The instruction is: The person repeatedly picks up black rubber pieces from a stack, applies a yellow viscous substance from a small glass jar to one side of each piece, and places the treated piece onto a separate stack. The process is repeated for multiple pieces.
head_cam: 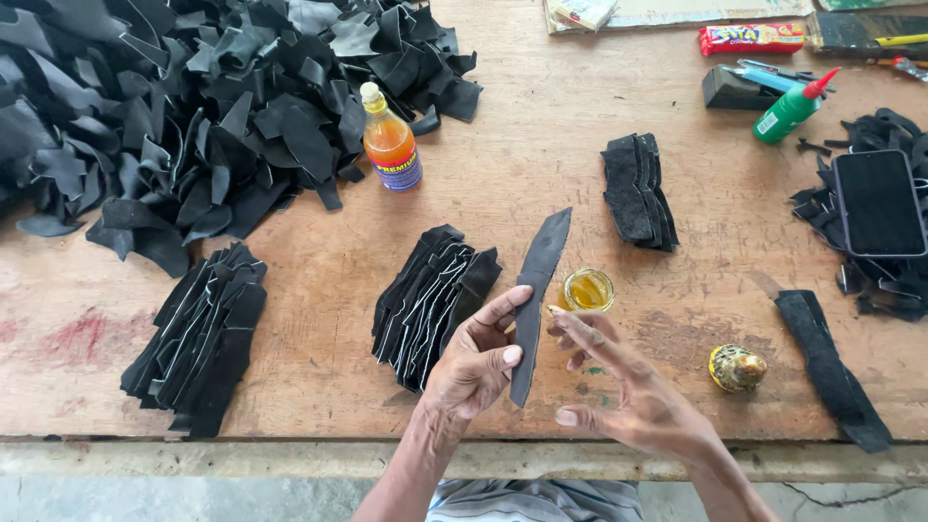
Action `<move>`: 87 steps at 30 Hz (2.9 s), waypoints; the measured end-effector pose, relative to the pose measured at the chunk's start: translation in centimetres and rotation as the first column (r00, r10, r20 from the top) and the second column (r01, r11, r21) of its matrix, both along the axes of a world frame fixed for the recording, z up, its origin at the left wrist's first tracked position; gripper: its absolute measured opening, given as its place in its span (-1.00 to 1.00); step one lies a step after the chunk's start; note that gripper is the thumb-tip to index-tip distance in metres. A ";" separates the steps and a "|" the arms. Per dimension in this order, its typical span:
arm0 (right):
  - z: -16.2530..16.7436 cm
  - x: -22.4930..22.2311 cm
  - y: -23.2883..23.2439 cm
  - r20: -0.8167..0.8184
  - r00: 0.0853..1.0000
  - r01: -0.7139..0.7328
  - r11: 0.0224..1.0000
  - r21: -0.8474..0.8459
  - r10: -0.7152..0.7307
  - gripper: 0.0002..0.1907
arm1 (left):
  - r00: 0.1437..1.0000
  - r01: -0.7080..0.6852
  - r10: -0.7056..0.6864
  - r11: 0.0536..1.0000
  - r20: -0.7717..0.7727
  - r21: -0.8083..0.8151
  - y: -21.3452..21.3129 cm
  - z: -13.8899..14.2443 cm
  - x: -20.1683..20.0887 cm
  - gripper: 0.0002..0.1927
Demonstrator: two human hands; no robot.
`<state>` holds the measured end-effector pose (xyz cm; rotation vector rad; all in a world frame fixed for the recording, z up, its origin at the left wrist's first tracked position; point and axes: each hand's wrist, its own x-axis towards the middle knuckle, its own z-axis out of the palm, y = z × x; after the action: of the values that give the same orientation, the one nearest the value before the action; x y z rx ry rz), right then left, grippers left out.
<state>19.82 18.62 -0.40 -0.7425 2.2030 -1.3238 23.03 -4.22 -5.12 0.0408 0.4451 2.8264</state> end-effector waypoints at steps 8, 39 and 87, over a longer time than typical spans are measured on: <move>-0.8 0.6 0.2 -0.256 0.965 -0.075 0.996 -0.049 0.060 -0.09 | 0.999 -0.029 0.028 0.999 -0.042 -0.026 0.1 0.7 -0.1 -0.18; -1.7 2.2 -1.5 -0.758 0.652 0.048 0.998 0.044 0.002 -0.24 | 0.985 -0.166 0.169 0.981 0.021 -0.105 0.5 1.3 -1.5 -0.22; 1.8 -1.4 1.1 -0.792 0.593 0.323 0.944 0.066 -0.147 -0.09 | 0.999 0.048 -0.049 0.998 -0.013 -0.042 -0.4 2.8 -0.1 -0.22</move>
<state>18.40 19.72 1.37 -1.1278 3.1799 -0.9214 22.92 -4.63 -2.36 0.0626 0.4986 2.7702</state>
